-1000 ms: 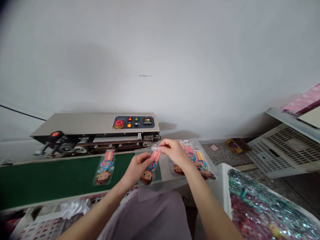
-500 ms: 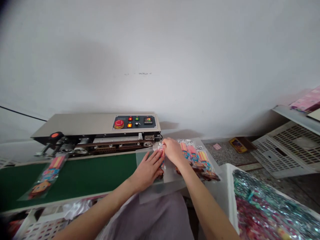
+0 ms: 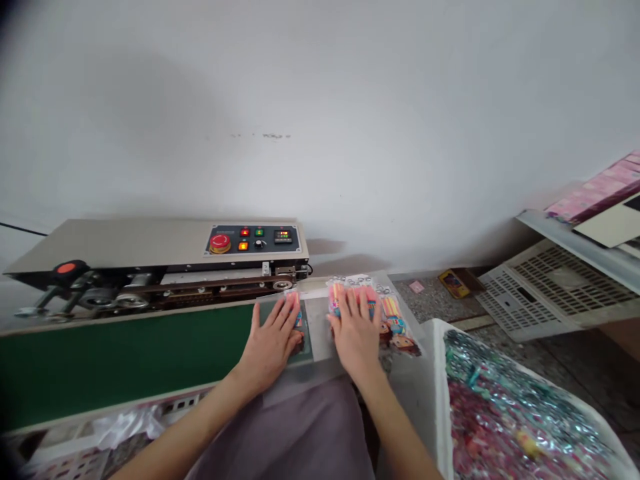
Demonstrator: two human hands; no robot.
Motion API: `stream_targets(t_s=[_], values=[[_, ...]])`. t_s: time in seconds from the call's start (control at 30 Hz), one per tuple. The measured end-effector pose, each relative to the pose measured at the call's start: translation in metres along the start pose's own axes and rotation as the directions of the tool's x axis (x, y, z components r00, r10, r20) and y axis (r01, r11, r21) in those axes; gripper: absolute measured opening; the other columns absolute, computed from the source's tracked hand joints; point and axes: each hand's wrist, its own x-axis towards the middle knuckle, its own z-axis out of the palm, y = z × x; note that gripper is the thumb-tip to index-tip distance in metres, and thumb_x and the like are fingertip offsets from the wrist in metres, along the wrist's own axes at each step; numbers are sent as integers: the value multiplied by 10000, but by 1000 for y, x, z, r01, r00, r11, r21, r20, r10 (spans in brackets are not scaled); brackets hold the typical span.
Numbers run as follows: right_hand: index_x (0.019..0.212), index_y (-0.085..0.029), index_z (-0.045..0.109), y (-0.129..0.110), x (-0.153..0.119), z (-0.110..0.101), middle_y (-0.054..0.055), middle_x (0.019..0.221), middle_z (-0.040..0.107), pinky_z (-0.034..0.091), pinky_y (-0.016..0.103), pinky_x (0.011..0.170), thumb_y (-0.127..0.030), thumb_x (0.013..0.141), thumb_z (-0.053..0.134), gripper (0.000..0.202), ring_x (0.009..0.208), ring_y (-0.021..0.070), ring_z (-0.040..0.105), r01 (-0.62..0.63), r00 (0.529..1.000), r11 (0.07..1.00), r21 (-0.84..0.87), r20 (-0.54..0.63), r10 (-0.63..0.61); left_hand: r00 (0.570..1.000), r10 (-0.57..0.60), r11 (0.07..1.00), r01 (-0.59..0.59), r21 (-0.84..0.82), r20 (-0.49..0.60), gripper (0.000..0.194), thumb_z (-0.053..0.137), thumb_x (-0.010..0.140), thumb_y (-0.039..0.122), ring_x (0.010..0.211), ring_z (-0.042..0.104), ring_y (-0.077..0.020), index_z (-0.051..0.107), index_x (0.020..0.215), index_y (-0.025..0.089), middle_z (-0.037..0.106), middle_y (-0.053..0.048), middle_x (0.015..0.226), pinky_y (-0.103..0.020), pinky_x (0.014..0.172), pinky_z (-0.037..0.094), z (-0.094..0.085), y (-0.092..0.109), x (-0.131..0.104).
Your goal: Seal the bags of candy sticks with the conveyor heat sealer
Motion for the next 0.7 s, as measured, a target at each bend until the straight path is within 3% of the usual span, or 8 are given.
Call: stream_targets(t_s=[0.13, 0.23, 0.3, 0.43, 0.57, 0.7], values=[[1535, -162, 384, -50, 4, -1, 138, 1536, 465, 96, 619, 1183, -413, 1007, 439, 587, 1450, 358, 329, -8, 1000, 994, 109, 19, 6, 997, -76, 996, 76, 44, -4, 524, 360, 1020, 284, 1480, 322, -343, 394, 1529, 165, 336, -136, 1609, -721, 1164, 174, -10, -15, -10], [1517, -127, 409, -68, 5, -7, 172, 1516, 483, 116, 641, 1171, -420, 995, 468, 601, 1438, 379, 346, -27, 999, 987, 156, 33, 22, 989, -143, 988, 145, 59, -45, 503, 413, 1004, 299, 1450, 370, -372, 471, 1482, 153, 415, -162, 1566, -706, 1171, 171, -22, -26, -14], [1508, -149, 427, -68, 6, -13, 165, 1512, 490, 117, 657, 1166, -408, 986, 490, 586, 1435, 383, 348, -1, 1000, 987, 159, 24, -2, 990, -123, 991, 126, 39, -65, 471, 419, 999, 287, 1443, 385, -367, 521, 1441, 163, 464, -157, 1537, -687, 1184, 164, -28, -29, -12], [1428, -222, 536, -55, 6, -24, 118, 1521, 492, 114, 645, 1177, -356, 973, 517, 475, 1431, 372, 358, 116, 991, 984, 132, 50, -123, 998, 50, 998, -51, -29, -26, 459, 371, 988, 176, 1454, 380, -321, 541, 1415, 174, 506, -127, 1513, -668, 1200, 149, -31, -19, 0], [1299, -151, 641, -46, 4, -31, 177, 1427, 575, 97, 639, 1187, -313, 967, 511, 392, 1414, 375, 384, 70, 995, 996, 56, 68, -74, 984, 176, 981, -172, -88, 40, 503, 387, 959, 142, 1468, 354, -319, 495, 1450, 151, 476, -135, 1535, -656, 1201, 155, -25, -4, 15], [1335, -139, 617, -40, -2, -28, 172, 1438, 568, 107, 637, 1187, -270, 947, 521, 421, 1412, 380, 384, 73, 996, 996, 49, 43, -75, 970, 238, 966, -231, -119, 43, 527, 357, 992, 184, 1490, 311, -304, 395, 1515, 127, 393, -132, 1588, -642, 1205, 163, -10, 1, 29]])
